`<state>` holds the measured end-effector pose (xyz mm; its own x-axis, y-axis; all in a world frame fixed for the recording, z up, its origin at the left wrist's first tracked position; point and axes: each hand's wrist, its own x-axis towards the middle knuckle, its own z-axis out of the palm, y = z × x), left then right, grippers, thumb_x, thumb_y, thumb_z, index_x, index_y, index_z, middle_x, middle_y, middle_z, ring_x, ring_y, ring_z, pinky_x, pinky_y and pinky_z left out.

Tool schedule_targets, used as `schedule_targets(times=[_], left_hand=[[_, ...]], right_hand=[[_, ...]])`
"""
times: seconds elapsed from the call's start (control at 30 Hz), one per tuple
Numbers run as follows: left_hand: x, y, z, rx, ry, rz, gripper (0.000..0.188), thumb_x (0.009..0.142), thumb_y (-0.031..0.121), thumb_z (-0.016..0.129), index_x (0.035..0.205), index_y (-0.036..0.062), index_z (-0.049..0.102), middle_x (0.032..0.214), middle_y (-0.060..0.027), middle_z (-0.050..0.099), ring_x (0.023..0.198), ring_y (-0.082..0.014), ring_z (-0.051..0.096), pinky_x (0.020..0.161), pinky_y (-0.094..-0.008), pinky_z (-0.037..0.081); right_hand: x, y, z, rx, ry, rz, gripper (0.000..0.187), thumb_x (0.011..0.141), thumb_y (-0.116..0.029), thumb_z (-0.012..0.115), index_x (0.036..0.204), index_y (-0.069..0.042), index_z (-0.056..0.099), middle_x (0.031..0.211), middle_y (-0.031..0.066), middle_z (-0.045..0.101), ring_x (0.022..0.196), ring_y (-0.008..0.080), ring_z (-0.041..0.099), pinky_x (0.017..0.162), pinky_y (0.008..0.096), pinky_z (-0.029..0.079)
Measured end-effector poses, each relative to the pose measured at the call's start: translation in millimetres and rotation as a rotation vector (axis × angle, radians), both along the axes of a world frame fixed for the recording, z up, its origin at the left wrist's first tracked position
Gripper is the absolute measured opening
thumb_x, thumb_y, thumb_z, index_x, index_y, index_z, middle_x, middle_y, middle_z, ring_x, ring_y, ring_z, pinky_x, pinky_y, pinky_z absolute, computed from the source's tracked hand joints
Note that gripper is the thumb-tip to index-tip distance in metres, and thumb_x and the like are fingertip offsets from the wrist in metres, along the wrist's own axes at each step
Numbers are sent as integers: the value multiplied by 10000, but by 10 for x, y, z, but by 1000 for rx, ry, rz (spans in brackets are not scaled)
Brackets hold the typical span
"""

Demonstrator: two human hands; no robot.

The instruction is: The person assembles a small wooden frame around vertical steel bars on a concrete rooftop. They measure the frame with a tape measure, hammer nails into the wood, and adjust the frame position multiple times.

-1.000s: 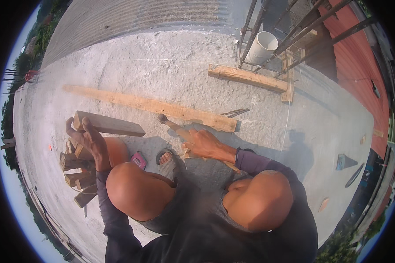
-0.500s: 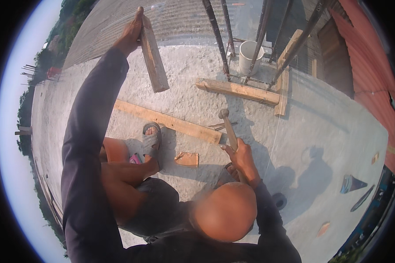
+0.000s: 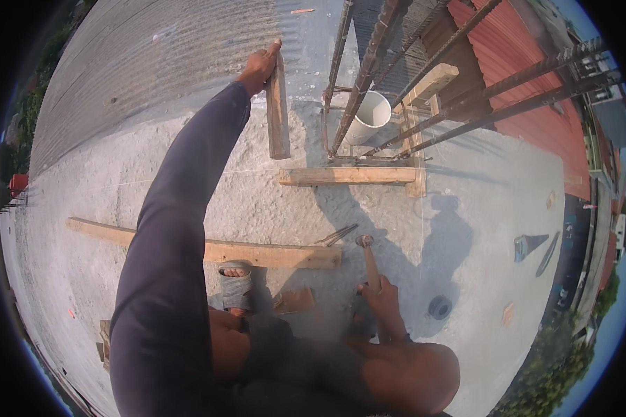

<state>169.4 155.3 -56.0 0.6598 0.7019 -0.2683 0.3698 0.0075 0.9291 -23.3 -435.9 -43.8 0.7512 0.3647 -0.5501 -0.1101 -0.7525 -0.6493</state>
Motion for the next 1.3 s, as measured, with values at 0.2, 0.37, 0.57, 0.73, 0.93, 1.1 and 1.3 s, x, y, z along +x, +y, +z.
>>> schedule_targets(times=[0.2,0.37,0.57,0.73,0.93,1.1,1.3], left_hand=[[264,-230,-551,78,-44,-52,776,939,637,530,1132,-107,634,1082,-292,663,1003,-394,663,853,-470,512],[337,-343,-623,87,-4,-68,777,942,638,513,1159,-101,618,1129,-321,654,1110,-448,623,940,-472,475],[226,-597,-671,189,76,-21,768,951,636,486,1226,-73,596,1184,-334,635,1179,-469,587,994,-493,448],[176,-725,-586,243,166,-41,774,961,650,438,1282,-41,578,1208,-318,635,1201,-465,576,1007,-501,438],[176,-710,-655,391,258,-155,826,956,687,388,1286,-48,571,1216,-304,640,1197,-449,585,1007,-506,431],[223,-520,-905,344,175,-213,846,950,688,419,1253,-86,577,1197,-326,636,1188,-449,588,1014,-487,428],[194,-425,-1030,182,3,-294,838,941,652,512,1281,-113,550,1221,-328,620,1198,-411,589,1030,-452,427]], right_hand=[[-175,103,58,-118,-184,-83,390,807,-238,812,1017,52,656,759,105,693,655,164,646,621,320,509],[-296,138,113,-154,-52,-173,398,822,-224,805,1039,63,636,732,69,673,687,143,666,611,293,519],[-376,95,6,-157,112,-268,337,840,-195,789,1047,17,627,748,87,673,624,154,668,550,314,539],[-293,93,-26,-48,206,-271,377,850,-174,778,1075,71,599,814,88,638,672,150,674,537,310,584],[-201,179,83,-115,187,-162,352,852,-181,773,1056,54,607,795,90,631,638,153,659,524,317,557],[-179,245,78,-102,171,-240,294,846,-195,764,998,20,633,714,87,636,552,188,654,519,342,514],[-137,168,-8,-157,223,-186,474,818,-272,805,1114,53,626,826,128,664,743,195,666,655,372,538]])
